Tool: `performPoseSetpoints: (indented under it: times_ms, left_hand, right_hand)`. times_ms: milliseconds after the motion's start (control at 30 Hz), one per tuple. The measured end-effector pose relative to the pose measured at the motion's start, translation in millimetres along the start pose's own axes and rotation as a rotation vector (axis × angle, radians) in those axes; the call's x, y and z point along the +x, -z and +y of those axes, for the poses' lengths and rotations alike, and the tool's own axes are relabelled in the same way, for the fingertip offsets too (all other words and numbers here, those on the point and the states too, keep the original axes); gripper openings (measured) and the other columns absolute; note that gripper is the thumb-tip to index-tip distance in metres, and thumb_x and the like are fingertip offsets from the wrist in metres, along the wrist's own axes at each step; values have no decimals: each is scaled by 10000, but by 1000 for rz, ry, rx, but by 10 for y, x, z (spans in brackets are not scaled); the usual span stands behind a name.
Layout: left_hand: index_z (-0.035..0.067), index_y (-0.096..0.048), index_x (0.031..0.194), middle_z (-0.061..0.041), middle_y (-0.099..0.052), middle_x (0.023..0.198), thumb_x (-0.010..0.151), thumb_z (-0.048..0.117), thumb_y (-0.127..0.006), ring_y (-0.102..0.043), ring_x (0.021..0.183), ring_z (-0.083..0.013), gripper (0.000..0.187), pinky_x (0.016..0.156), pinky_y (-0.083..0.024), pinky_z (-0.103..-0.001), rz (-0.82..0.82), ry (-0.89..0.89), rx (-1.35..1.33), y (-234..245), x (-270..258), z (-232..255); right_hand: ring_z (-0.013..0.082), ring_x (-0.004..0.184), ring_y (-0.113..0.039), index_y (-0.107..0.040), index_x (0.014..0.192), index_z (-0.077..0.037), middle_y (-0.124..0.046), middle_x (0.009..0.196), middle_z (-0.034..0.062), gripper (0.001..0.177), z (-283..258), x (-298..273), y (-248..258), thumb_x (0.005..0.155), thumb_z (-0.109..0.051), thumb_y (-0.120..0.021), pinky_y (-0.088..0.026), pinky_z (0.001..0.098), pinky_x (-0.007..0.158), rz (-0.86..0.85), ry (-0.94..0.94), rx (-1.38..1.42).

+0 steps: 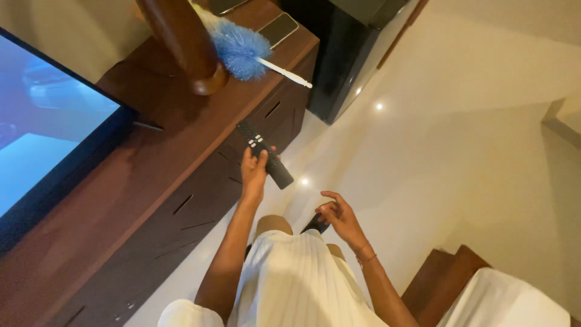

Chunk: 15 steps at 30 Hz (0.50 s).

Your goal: The person dusts a wooden TV stand and surrounding surfaces using a colorful feather duster. They move a remote control and framed pictures aside to clean underneath, then dust the TV screen and the stand's surface. The person also picks up a smartphone and places it in a drawer.

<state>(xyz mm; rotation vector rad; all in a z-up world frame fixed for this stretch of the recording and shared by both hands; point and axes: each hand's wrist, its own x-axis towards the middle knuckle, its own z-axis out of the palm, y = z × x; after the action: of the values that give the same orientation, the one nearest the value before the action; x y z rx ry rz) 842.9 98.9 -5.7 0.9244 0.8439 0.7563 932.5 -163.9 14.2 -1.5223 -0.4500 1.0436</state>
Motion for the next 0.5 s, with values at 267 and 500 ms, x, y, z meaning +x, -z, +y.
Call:
performPoseSetpoints:
  times_ms: [267, 500]
  left_hand:
    - [34, -415, 1472, -200, -689, 1183, 946, -36, -692, -738, 941, -267, 599, 872, -624, -401, 325, -263, 125, 533, 897, -209]
    - [17, -395, 1548, -247, -561, 1298, 921, 72, -806, -578, 1259, -368, 752, 1222, -226, -486, 615, -530, 689, 1132, 1299, -16]
  right_hand:
    - [262, 802, -703, -600, 1331, -23, -725, 996, 209, 354, -550, 1109, 1011, 1003, -152, -618, -552, 323, 724, 58, -41, -133]
    - [283, 820, -718, -656, 1275, -51, -732, 990, 208, 301, -871, 1957, 948, 1012, -197, -646, -564, 354, 741, 42, -28, -131]
